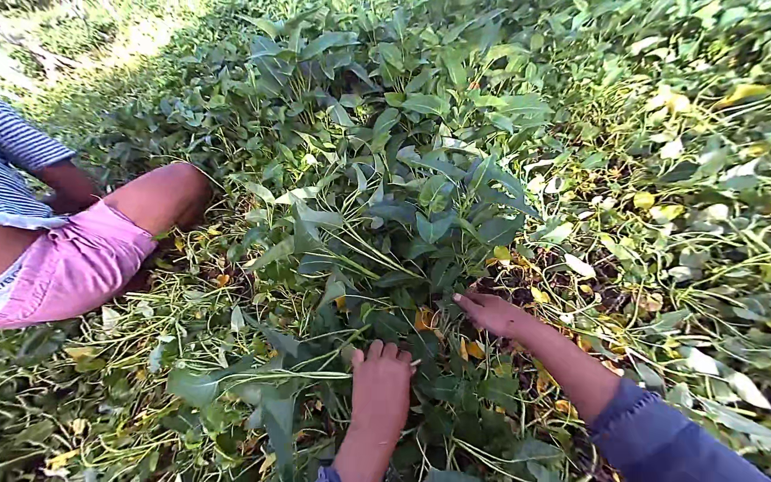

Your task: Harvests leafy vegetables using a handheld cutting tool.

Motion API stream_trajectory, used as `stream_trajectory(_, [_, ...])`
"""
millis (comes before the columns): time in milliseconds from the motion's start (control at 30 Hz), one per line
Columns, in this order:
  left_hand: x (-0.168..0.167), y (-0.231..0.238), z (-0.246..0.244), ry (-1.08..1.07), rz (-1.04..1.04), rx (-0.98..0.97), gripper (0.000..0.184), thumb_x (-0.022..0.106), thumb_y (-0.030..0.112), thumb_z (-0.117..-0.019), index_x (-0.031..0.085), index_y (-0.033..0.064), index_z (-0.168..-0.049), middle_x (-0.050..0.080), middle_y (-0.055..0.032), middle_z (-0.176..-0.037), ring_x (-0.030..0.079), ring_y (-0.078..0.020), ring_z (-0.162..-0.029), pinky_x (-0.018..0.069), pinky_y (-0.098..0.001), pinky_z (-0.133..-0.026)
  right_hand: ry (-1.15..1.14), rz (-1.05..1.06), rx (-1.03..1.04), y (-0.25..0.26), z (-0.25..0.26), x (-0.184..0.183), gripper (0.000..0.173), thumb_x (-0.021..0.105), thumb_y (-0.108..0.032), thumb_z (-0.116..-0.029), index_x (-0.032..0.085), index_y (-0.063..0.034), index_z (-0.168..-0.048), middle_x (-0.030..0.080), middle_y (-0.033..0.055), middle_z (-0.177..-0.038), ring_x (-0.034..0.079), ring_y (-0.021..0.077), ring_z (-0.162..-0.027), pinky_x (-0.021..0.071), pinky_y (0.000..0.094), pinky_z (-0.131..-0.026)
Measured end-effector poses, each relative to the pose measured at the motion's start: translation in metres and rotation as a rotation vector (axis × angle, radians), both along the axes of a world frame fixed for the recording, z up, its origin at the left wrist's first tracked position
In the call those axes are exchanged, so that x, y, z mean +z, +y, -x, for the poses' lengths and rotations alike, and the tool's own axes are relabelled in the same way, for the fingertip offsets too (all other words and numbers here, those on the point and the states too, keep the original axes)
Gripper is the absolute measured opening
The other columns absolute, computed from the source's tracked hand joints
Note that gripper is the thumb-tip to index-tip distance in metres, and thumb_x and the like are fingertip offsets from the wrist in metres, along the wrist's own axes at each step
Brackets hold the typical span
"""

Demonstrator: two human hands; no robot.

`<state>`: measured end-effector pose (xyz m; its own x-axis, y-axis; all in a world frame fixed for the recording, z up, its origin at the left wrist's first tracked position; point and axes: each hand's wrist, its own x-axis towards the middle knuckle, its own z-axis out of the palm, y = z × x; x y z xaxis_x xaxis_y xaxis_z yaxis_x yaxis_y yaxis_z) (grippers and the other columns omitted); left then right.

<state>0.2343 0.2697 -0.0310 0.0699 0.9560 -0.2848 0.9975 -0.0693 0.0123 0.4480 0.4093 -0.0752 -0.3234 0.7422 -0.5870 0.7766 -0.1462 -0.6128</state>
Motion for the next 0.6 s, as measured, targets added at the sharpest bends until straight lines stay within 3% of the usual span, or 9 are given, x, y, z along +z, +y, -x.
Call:
stream_trajectory(67, [0.011,-0.006,-0.004,-0.046,-0.001,0.008,0.03,0.055,0.032,-0.1049,0.074,0.0109,-0.115,0.072,-0.0106,-0.116,0.063,-0.0328,-0.119,0.0426,-0.0576,-0.101,-0.099,0.108,0.065,0.015,0.018,-0.014,0.076,0.018,-0.053,-0.1107,0.059,0.0065,-0.133,0.063,0.0298,-0.125,0.061,0.0424,-0.119,0.0427,0.0604,-0.105])
stream_trajectory(133, [0.023,-0.007,-0.003,-0.109,0.054,0.044,0.032,0.053,0.033,-0.1064,0.073,0.0111,-0.117,0.072,-0.0102,-0.117,0.063,-0.0311,-0.119,0.0424,-0.0565,-0.104,-0.08,0.145,0.063,0.019,0.03,-0.031,0.065,0.022,-0.046,-0.1129,0.058,0.0026,-0.135,0.064,0.026,-0.117,0.063,0.0356,-0.099,0.0481,0.054,-0.09])
stream_trajectory(200, [0.036,-0.001,0.011,-0.225,0.094,0.129,0.032,0.052,0.031,-0.1072,0.073,0.0097,-0.117,0.072,-0.0117,-0.115,0.065,-0.0303,-0.116,0.0451,-0.0554,-0.105,-0.002,0.14,0.076,0.018,0.03,-0.042,0.051,0.028,-0.039,-0.1138,0.049,-0.007,-0.148,0.063,0.0224,-0.114,0.059,0.0294,-0.085,0.0483,0.048,-0.08])
stream_trajectory(300, [0.052,0.012,0.052,-0.461,0.014,0.33,0.024,0.054,0.026,-0.107,0.072,0.009,-0.109,0.07,-0.0092,-0.092,0.068,-0.0247,-0.086,0.0548,-0.0499,-0.083,0.076,0.038,0.128,0.015,0.007,-0.048,0.047,0.032,-0.026,-0.1138,0.035,-0.0213,-0.16,0.061,0.0256,-0.133,0.065,0.0402,-0.107,0.0494,0.0584,-0.095])
stream_trajectory(333, [0.055,0.015,0.06,-0.506,-0.024,0.371,0.022,0.055,0.024,-0.1068,0.072,0.0091,-0.105,0.068,-0.0075,-0.085,0.065,-0.0224,-0.078,0.0542,-0.0474,-0.076,0.108,0.03,0.098,0.013,-0.003,-0.047,0.048,0.031,-0.026,-0.114,0.033,-0.0222,-0.161,0.062,0.0259,-0.129,0.064,0.0397,-0.103,0.0496,0.0578,-0.092])
stream_trajectory(367, [0.056,0.016,0.06,-0.512,-0.035,0.387,0.022,0.055,0.024,-0.1068,0.071,0.0094,-0.104,0.068,-0.0066,-0.083,0.065,-0.0214,-0.075,0.0544,-0.0466,-0.074,0.158,0.038,0.036,0.008,-0.012,-0.045,0.047,0.029,-0.028,-0.1144,0.032,-0.0228,-0.161,0.064,0.0222,-0.117,0.063,0.0329,-0.09,0.0509,0.0515,-0.082])
stream_trajectory(433, [0.044,0.018,0.042,-0.424,0.028,0.364,0.024,0.053,0.026,-0.1077,0.07,0.0092,-0.109,0.072,-0.008,-0.093,0.069,-0.0241,-0.087,0.0551,-0.0498,-0.084,0.337,0.101,-0.15,-0.002,-0.023,-0.039,0.045,0.027,-0.036,-0.1142,0.038,-0.0239,-0.156,0.06,0.0096,-0.088,0.053,0.0167,-0.064,0.0462,0.0338,-0.058])
stream_trajectory(500, [0.011,0.018,0.011,-0.249,0.144,0.309,0.03,0.049,0.028,-0.1084,0.069,0.0084,-0.121,0.072,-0.0126,-0.112,0.067,-0.0301,-0.112,0.0483,-0.0539,-0.103,0.557,0.199,-0.288,-0.006,-0.026,-0.042,0.044,0.029,-0.039,-0.1135,0.048,-0.0183,-0.148,0.06,0.0059,-0.08,0.058,0.014,-0.063,0.0499,0.0289,-0.058])
stream_trajectory(600, [-0.056,0.018,-0.014,-0.033,0.216,0.267,0.035,0.049,0.02,-0.1066,0.062,0.01,-0.138,0.064,-0.0132,-0.137,0.051,-0.0361,-0.137,0.0369,-0.0595,-0.114,0.747,0.294,-0.37,-0.006,-0.011,-0.05,0.045,0.029,-0.036,-0.1139,0.053,-0.0118,-0.143,0.064,0.0067,-0.084,0.062,0.0143,-0.067,0.0521,0.0268,-0.06])
